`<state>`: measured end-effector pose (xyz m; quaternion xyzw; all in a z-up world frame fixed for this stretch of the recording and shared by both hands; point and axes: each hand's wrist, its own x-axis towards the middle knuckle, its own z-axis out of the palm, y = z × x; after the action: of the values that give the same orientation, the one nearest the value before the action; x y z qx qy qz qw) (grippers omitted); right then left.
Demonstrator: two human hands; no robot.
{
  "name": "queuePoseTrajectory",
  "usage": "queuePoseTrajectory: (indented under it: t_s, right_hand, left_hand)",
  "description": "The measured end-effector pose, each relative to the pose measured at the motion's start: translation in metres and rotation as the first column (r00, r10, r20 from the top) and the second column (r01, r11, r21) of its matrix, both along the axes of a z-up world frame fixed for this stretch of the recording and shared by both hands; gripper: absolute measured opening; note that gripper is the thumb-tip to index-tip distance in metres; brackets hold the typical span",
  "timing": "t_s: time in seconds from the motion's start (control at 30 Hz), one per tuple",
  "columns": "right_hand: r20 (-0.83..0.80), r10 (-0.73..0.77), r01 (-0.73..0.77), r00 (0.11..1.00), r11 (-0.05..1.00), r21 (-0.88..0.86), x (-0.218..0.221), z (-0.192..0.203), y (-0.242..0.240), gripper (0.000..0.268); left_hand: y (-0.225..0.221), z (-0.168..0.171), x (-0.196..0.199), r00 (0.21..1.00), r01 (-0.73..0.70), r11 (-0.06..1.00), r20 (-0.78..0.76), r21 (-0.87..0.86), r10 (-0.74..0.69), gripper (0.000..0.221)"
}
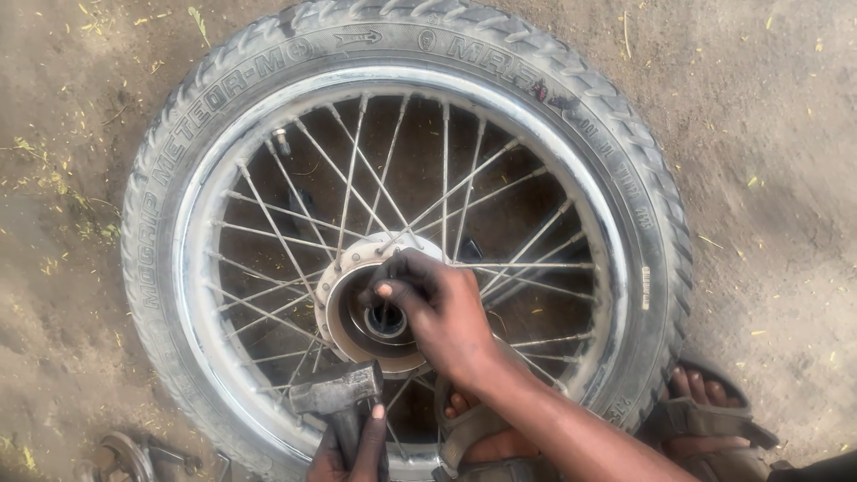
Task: The person sits on the ground with a spoked motorcycle wheel and repeatedly hammers a metal component into the wheel hub, holding the part in place with one hand while striking it with a hammer, occasionally repositioning the wheel.
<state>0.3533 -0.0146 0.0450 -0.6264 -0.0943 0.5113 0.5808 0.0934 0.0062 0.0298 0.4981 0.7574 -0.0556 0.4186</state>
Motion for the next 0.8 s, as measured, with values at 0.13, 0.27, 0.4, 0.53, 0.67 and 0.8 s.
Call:
queuePoseTrajectory:
  t_s: [0.13, 0.27, 0.4, 0.53, 0.67, 0.8]
  right_hand:
    - [0.008, -0.042, 0.043, 0.999, 0.999, -0.023, -0.006, -0.004, 0.001, 0.015]
    - [0.025, -0.085, 0.087, 0.996, 0.989, -0.124, -0.016, -0.008, 0.000, 0.015]
    - [0.019, -0.204, 0.205, 0.979, 0.976, -0.076, -0.017, 0.001, -0.002, 0.013]
    - [0.000, -0.270, 0.270, 0.963, 0.961, -0.058, -0.016, 0.005, -0.002, 0.010]
    - [0.003, -0.292, 0.292, 0.956, 0.956, -0.036, -0.019, 0.001, -0.003, 0.009]
    - [0.038, -0.280, 0.281, 0.959, 0.960, -0.016, -0.021, -0.002, -0.005, 0.009]
  left_hand:
    - [0.002, -0.003, -0.002, 1.000, 0.002, 1.000, -0.022, -0.001, -0.002, 0.052]
    - [0.001, -0.009, -0.002, 1.000, -0.011, 1.000, 0.013, 0.011, 0.011, 0.055]
    - [-0.005, -0.002, 0.005, 0.995, -0.020, 1.000, 0.102, -0.012, 0.022, 0.050]
    - [-0.013, -0.009, -0.007, 0.998, -0.007, 1.000, 0.065, -0.018, 0.008, 0.039]
    - [-0.011, -0.001, 0.004, 0.947, 0.127, 0.981, 0.276, 0.148, -0.165, 0.035]
    - [-0.008, 0.005, 0.013, 0.992, -0.084, 0.996, 0.096, -0.015, 0.085, 0.034]
